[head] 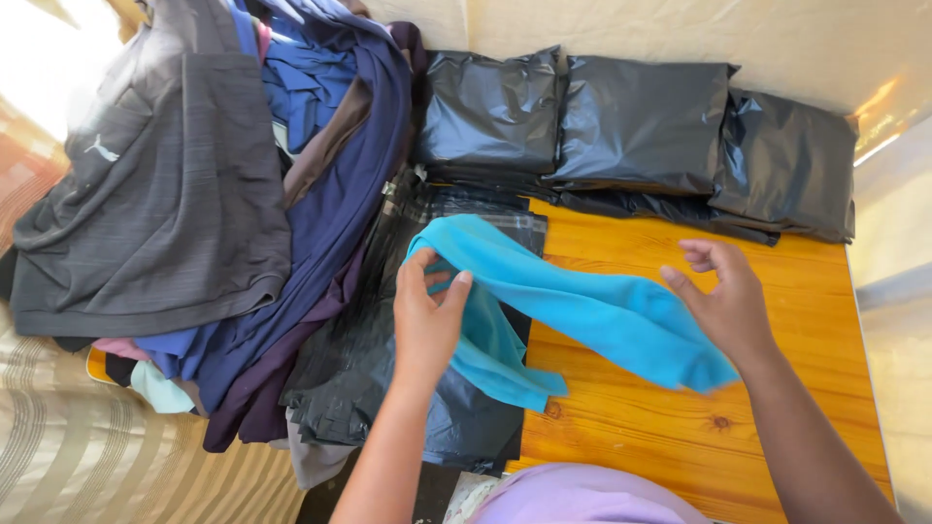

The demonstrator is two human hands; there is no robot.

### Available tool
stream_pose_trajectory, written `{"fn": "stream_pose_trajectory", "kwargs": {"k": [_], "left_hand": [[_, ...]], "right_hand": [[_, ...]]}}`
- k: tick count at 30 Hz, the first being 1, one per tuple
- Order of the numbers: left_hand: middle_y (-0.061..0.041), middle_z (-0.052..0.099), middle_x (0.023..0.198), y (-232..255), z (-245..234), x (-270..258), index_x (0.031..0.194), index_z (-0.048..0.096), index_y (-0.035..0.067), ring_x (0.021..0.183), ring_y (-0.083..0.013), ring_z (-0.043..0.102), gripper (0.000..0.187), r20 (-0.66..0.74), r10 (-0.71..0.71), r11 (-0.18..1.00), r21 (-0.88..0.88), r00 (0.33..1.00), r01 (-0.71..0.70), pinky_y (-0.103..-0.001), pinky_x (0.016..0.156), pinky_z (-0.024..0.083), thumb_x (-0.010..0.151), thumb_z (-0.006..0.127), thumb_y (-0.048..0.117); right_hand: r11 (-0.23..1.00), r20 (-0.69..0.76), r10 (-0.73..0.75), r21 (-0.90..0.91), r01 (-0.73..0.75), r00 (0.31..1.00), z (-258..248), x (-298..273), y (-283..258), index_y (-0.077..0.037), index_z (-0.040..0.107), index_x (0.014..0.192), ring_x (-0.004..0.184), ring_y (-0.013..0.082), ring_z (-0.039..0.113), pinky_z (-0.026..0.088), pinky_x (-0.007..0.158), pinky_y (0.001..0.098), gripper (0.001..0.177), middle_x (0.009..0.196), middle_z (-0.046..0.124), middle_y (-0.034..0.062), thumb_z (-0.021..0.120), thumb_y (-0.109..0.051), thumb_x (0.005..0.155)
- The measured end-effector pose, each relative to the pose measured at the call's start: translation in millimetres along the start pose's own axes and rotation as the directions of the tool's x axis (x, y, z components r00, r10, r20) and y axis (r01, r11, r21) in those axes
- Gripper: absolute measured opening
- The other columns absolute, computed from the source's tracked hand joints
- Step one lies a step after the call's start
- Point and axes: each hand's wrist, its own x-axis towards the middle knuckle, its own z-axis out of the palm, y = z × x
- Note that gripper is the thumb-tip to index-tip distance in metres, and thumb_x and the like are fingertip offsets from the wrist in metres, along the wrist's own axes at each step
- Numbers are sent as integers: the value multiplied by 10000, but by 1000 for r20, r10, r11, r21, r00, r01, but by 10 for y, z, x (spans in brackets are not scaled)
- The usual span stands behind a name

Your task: The person picks up several garments from a pile, smooths them on a wooden table, and folds them into flat rectangles before placing them into black plastic shipping bags.

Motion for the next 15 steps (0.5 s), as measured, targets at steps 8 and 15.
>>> {"fn": "stream_pose_trajectory", "kwargs": {"k": [8, 15], "left_hand": [[-152, 522, 1213, -969, 57, 74, 1181, 598, 50, 1110, -321, 601, 309, 350, -151, 820, 566, 924, -81, -402, 808, 583, 912, 637, 197], [-172, 476, 1295, -1289, 711, -41, 1193, 616, 83, 1201, -346, 520, 387, 695, -36, 529, 623, 718, -577, -528, 940, 489, 822, 715, 130]], "right_hand": [[939, 539, 343, -225, -261, 769, 401, -487, 485, -97, 706, 1078, 935, 441, 690, 532, 817, 477, 360, 909, 718, 227, 744, -225, 744], [859, 536, 199, -498, 117, 820, 1138, -943, 393, -296, 553, 1223, 1083, 227, 548, 463, 895, 402, 417, 1053, 519, -4, 665, -414, 839]]}}
